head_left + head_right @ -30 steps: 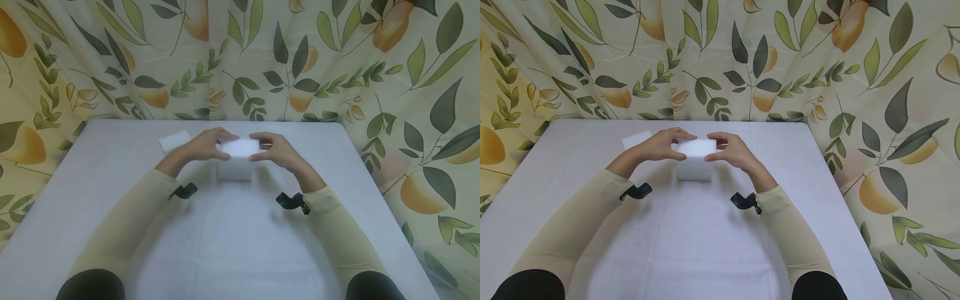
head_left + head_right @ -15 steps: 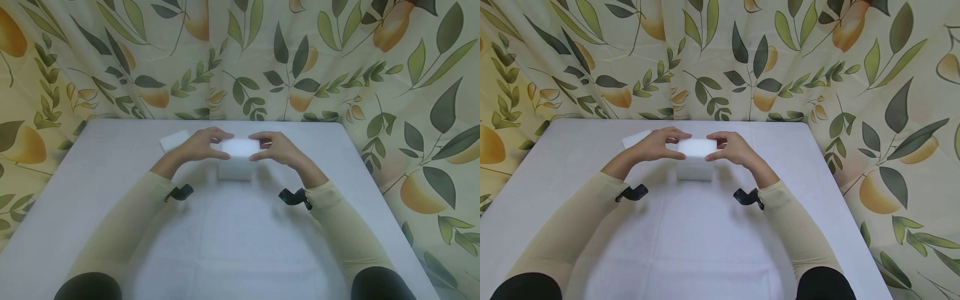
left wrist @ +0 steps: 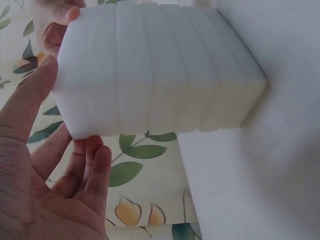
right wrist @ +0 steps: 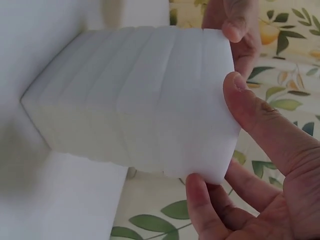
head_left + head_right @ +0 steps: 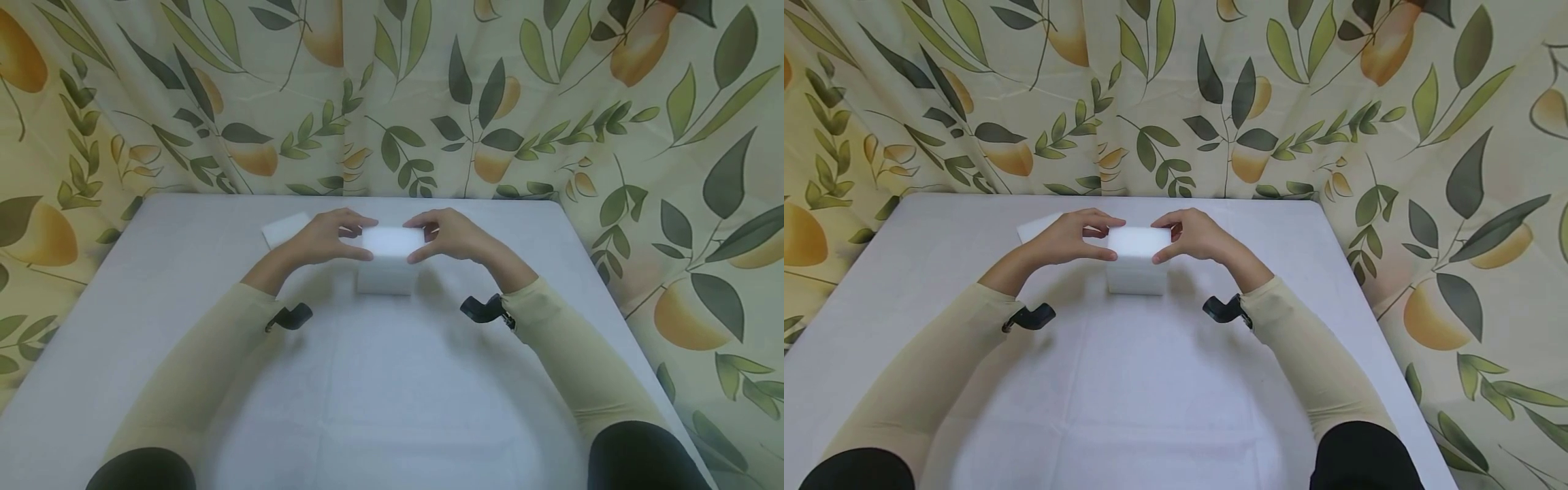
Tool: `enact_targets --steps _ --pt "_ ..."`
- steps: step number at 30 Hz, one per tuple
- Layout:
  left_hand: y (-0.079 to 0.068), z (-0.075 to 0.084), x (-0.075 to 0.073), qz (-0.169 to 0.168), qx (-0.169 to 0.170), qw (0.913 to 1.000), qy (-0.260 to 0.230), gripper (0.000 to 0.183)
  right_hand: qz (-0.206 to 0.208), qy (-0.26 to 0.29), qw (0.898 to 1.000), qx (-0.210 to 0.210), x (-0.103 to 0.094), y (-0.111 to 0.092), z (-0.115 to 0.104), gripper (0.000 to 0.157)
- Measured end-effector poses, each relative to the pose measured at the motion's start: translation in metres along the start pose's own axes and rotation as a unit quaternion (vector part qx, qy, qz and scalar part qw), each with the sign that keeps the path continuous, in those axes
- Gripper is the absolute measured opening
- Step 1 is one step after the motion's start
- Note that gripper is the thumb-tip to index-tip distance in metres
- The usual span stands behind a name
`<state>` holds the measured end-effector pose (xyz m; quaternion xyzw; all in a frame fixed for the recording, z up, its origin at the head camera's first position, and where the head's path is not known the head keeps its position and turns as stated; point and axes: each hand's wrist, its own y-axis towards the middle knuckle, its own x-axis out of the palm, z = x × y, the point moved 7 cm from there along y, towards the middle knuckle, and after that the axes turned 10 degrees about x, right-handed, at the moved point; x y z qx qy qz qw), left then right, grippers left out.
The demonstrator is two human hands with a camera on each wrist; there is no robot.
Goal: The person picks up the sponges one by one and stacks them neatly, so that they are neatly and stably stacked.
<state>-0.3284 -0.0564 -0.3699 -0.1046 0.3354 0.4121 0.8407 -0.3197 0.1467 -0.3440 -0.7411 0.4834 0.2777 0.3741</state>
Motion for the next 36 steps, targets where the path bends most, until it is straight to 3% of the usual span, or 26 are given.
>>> enact_targets --steps 12,18,24,36 --pt "0.000 0.001 0.000 0.008 0.006 0.9999 -0.013 0.066 0.001 -0.032 0.999 -0.006 -0.003 -0.001 -0.010 0.065" --pt "0.002 0.001 0.000 0.002 -0.001 1.0000 0.006 0.067 0.005 -0.054 0.998 0.014 -0.005 0.000 -0.012 0.066" --pt "0.002 -0.001 0.000 0.002 -0.009 0.9998 0.016 0.067 0.010 -0.050 0.998 0.030 -0.004 0.000 -0.016 0.068" --pt "0.001 -0.001 0.001 0.004 -0.005 0.9999 0.009 0.066 0.007 -0.033 0.999 0.008 -0.002 -0.002 -0.018 0.071"
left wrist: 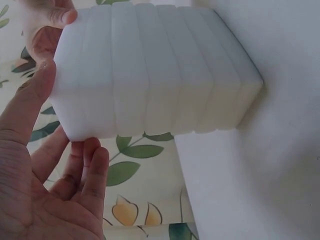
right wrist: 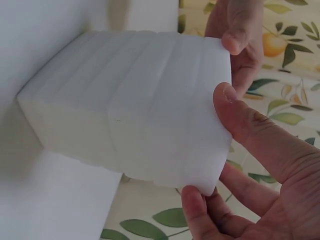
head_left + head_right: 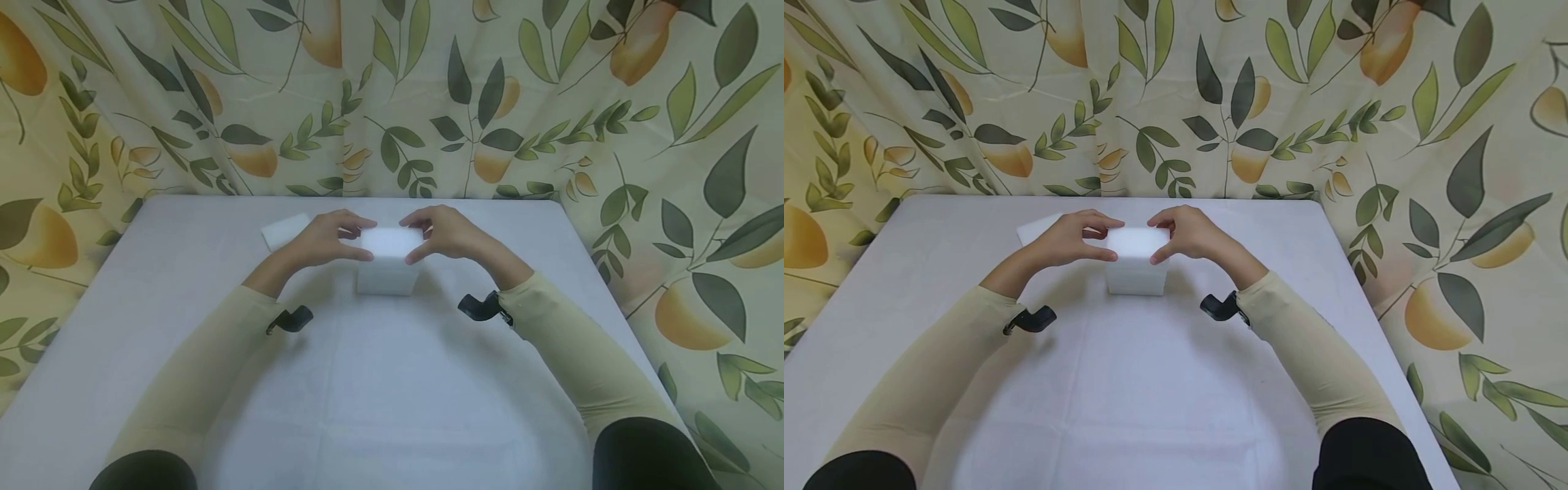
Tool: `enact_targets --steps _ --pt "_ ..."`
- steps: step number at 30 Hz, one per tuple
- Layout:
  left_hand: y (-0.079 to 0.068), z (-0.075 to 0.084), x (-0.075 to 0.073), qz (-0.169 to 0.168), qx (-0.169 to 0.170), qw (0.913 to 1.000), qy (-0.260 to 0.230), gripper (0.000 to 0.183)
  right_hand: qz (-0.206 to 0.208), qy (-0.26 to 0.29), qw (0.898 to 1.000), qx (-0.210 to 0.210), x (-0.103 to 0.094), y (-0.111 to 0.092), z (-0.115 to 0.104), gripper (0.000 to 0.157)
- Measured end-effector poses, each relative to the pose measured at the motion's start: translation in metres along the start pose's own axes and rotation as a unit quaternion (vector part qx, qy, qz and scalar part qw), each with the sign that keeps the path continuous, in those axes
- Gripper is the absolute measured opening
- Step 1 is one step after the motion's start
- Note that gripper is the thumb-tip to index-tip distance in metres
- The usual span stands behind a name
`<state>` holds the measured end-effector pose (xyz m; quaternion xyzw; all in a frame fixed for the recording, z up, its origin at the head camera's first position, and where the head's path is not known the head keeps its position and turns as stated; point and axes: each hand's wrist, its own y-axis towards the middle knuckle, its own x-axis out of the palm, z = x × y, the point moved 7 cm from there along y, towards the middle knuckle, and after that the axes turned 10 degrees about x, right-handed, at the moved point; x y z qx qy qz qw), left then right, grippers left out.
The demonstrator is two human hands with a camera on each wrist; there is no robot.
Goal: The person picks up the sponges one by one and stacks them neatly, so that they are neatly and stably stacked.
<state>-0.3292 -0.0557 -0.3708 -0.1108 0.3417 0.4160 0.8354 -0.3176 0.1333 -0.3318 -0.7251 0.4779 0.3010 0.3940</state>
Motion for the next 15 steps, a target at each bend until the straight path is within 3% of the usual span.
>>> enact_targets --steps 9,15 --pt "-0.009 -0.003 -0.010 0.020 0.011 0.9997 -0.012 0.061 0.002 0.004 1.000 -0.003 0.002 0.002 0.004 0.069" --pt "-0.025 -0.028 -0.031 0.067 -0.023 0.9975 0.004 0.052 -0.003 0.009 1.000 -0.001 0.002 0.002 0.008 0.069"
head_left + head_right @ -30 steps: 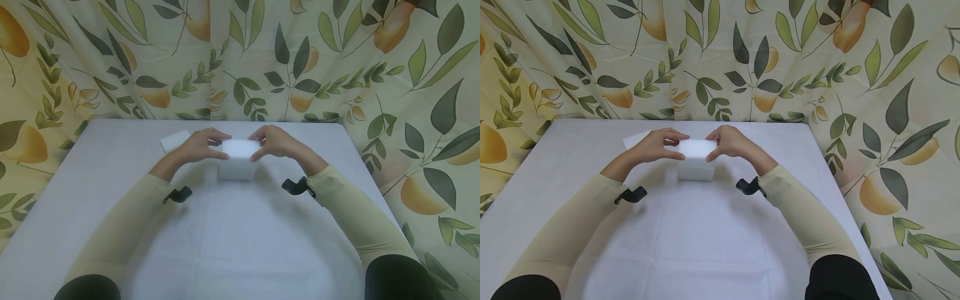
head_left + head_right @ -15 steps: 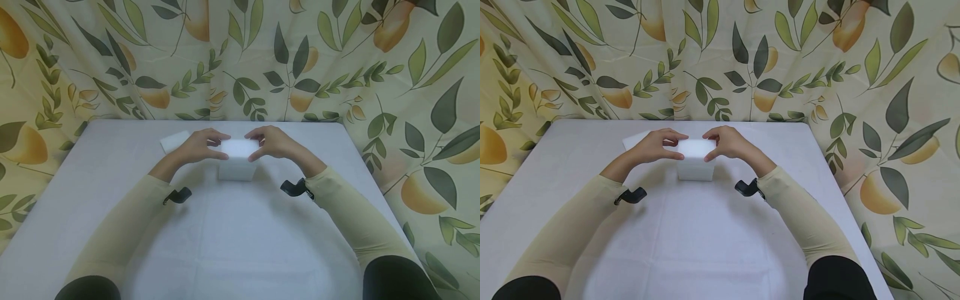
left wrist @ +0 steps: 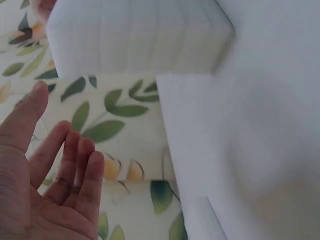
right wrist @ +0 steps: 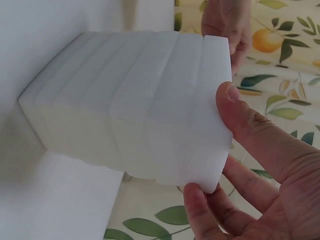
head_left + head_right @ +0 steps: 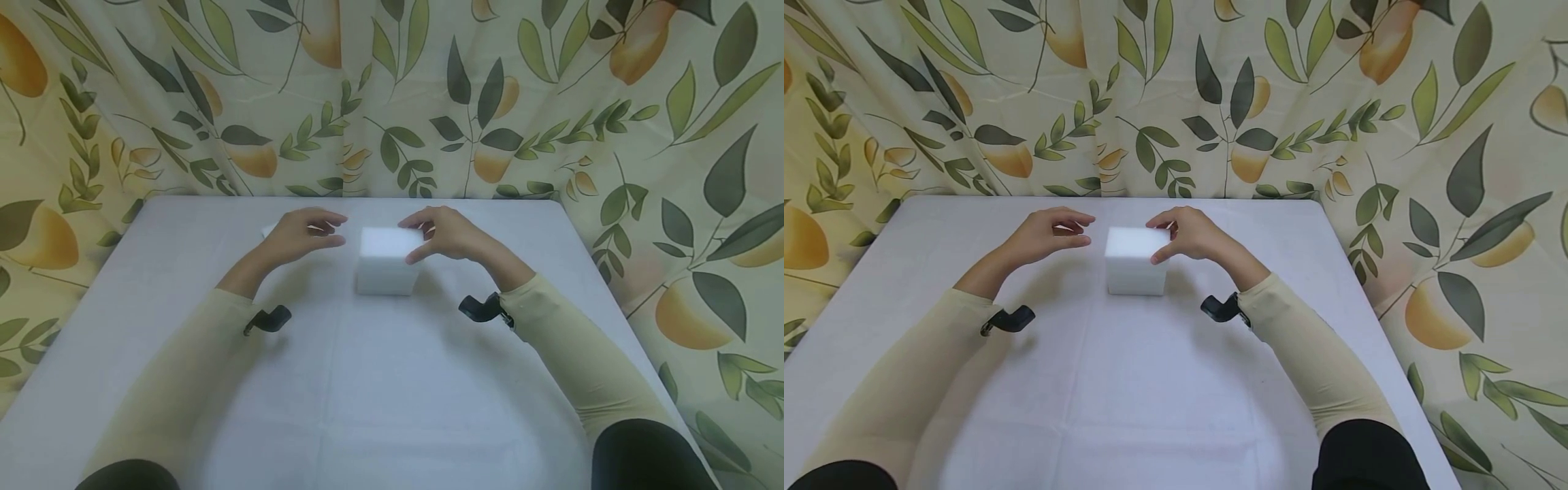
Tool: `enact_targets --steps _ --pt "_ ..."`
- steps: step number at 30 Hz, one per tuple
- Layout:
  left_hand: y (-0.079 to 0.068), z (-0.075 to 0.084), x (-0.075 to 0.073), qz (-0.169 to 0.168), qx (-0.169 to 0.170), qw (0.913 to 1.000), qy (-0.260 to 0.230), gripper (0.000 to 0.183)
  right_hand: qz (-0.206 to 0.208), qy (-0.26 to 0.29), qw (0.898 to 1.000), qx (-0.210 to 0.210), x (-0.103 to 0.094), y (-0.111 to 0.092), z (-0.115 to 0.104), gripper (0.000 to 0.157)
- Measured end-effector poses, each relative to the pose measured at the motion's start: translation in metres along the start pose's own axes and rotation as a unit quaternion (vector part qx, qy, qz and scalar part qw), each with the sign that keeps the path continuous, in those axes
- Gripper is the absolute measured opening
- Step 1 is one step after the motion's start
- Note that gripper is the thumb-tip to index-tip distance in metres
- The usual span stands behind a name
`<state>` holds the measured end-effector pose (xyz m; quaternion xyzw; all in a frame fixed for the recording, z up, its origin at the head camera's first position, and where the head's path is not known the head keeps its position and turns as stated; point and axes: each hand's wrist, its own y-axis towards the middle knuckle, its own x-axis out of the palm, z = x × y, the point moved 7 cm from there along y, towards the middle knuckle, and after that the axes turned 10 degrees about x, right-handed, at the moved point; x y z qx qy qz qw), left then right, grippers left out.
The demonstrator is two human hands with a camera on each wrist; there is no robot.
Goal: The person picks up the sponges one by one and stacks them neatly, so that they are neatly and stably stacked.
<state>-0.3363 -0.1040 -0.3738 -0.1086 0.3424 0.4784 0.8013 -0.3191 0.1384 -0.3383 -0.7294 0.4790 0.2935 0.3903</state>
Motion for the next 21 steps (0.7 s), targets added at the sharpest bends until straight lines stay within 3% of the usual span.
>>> enact_targets --steps 12,21 --pt "-0.023 -0.066 -0.053 0.080 -0.071 0.9923 0.062 0.051 0.001 0.012 1.000 0.012 0.001 -0.003 0.001 0.069" --pt "-0.029 -0.105 -0.061 0.071 -0.132 0.9863 0.069 0.065 0.001 0.033 0.999 0.023 0.002 -0.004 0.005 0.069"
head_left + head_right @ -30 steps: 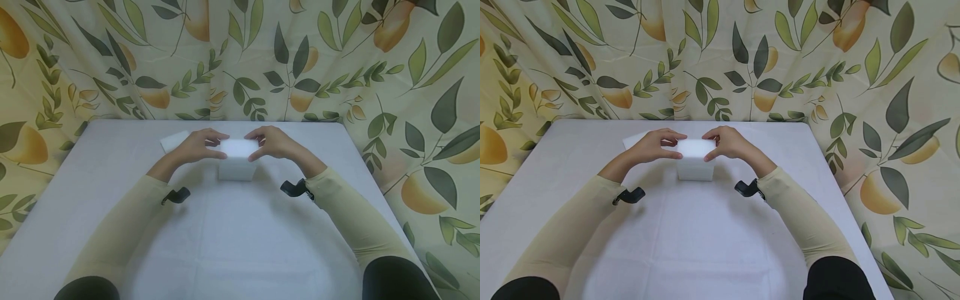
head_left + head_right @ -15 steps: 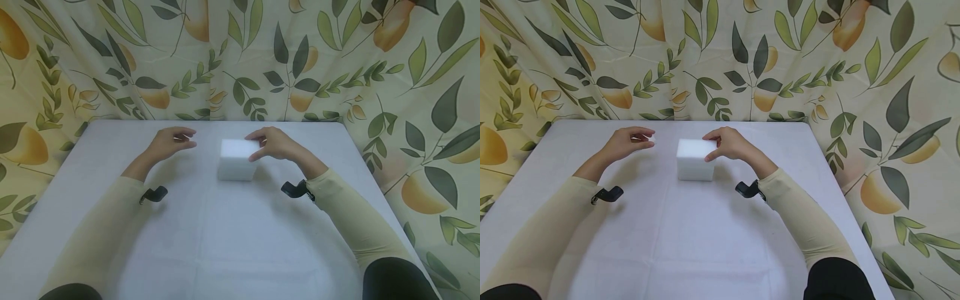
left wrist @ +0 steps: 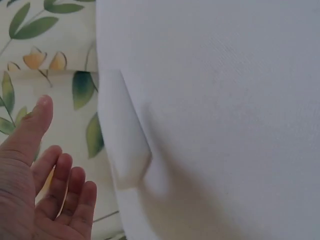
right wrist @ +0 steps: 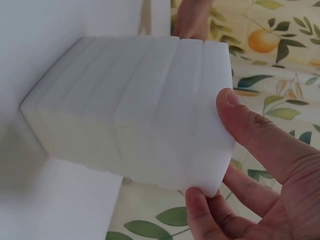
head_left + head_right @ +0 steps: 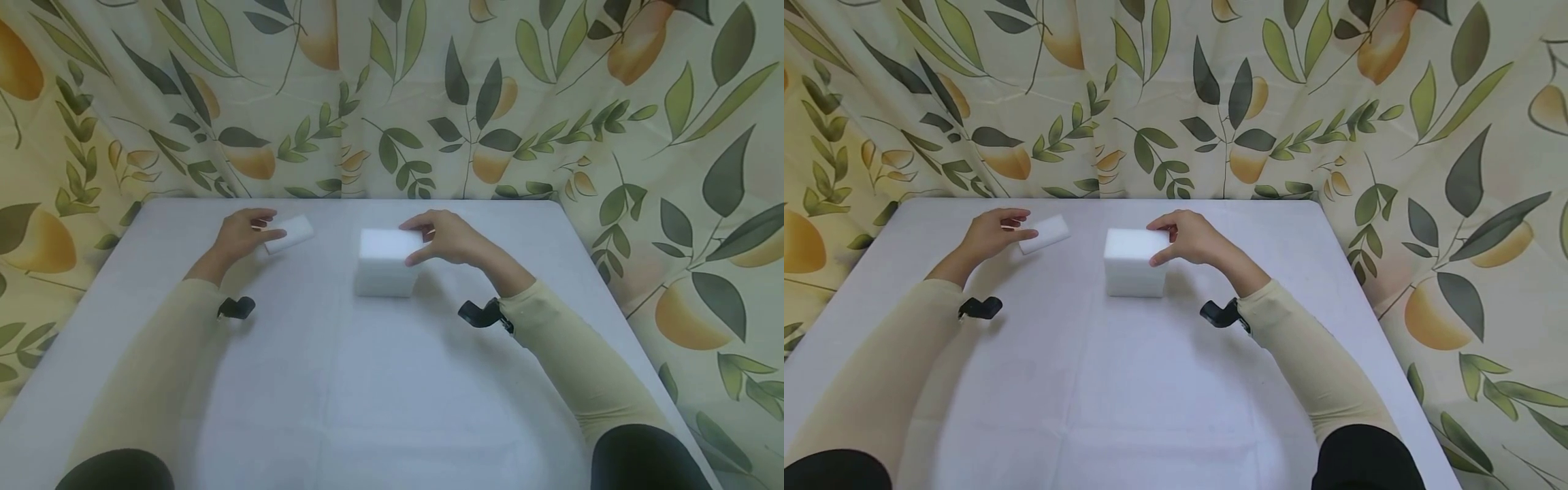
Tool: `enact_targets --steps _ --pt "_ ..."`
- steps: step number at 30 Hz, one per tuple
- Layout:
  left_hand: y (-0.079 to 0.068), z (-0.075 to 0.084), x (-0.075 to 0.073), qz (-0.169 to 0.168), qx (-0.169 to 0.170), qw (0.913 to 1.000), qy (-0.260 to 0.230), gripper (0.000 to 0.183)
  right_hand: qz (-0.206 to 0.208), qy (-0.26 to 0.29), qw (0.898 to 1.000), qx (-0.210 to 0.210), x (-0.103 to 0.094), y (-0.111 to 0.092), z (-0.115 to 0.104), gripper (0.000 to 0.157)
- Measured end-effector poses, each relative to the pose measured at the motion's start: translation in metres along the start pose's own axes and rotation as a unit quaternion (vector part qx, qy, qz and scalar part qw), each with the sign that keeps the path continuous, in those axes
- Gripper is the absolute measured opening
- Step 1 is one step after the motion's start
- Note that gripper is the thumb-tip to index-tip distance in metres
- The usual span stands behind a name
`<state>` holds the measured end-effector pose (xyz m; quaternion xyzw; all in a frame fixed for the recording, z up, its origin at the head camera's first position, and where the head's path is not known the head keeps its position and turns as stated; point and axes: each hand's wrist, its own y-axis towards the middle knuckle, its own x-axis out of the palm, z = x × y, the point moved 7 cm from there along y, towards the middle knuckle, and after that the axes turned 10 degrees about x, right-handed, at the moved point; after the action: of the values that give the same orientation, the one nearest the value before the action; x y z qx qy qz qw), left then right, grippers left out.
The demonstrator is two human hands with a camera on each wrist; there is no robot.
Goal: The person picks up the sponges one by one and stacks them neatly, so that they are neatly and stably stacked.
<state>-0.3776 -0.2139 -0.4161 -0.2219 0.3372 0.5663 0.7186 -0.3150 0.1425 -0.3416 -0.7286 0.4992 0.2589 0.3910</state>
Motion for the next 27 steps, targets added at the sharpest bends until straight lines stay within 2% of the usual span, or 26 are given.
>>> enact_targets --steps 6,12,18,27 --pt "0.007 -0.024 0.005 -0.006 -0.019 0.9998 0.003 0.076 0.000 0.014 1.000 0.001 0.002 0.001 0.002 0.069" --pt "0.015 -0.035 0.012 -0.024 -0.027 0.9992 0.020 0.082 0.003 0.018 1.000 0.005 0.002 0.000 0.005 0.070" --pt "0.021 -0.040 0.020 -0.047 -0.020 0.9979 0.039 0.083 0.006 0.022 1.000 0.009 0.003 -0.001 0.007 0.071" --pt "0.020 -0.040 0.023 -0.054 -0.019 0.9973 0.047 0.082 0.004 0.020 1.000 0.008 0.003 -0.003 0.006 0.072"
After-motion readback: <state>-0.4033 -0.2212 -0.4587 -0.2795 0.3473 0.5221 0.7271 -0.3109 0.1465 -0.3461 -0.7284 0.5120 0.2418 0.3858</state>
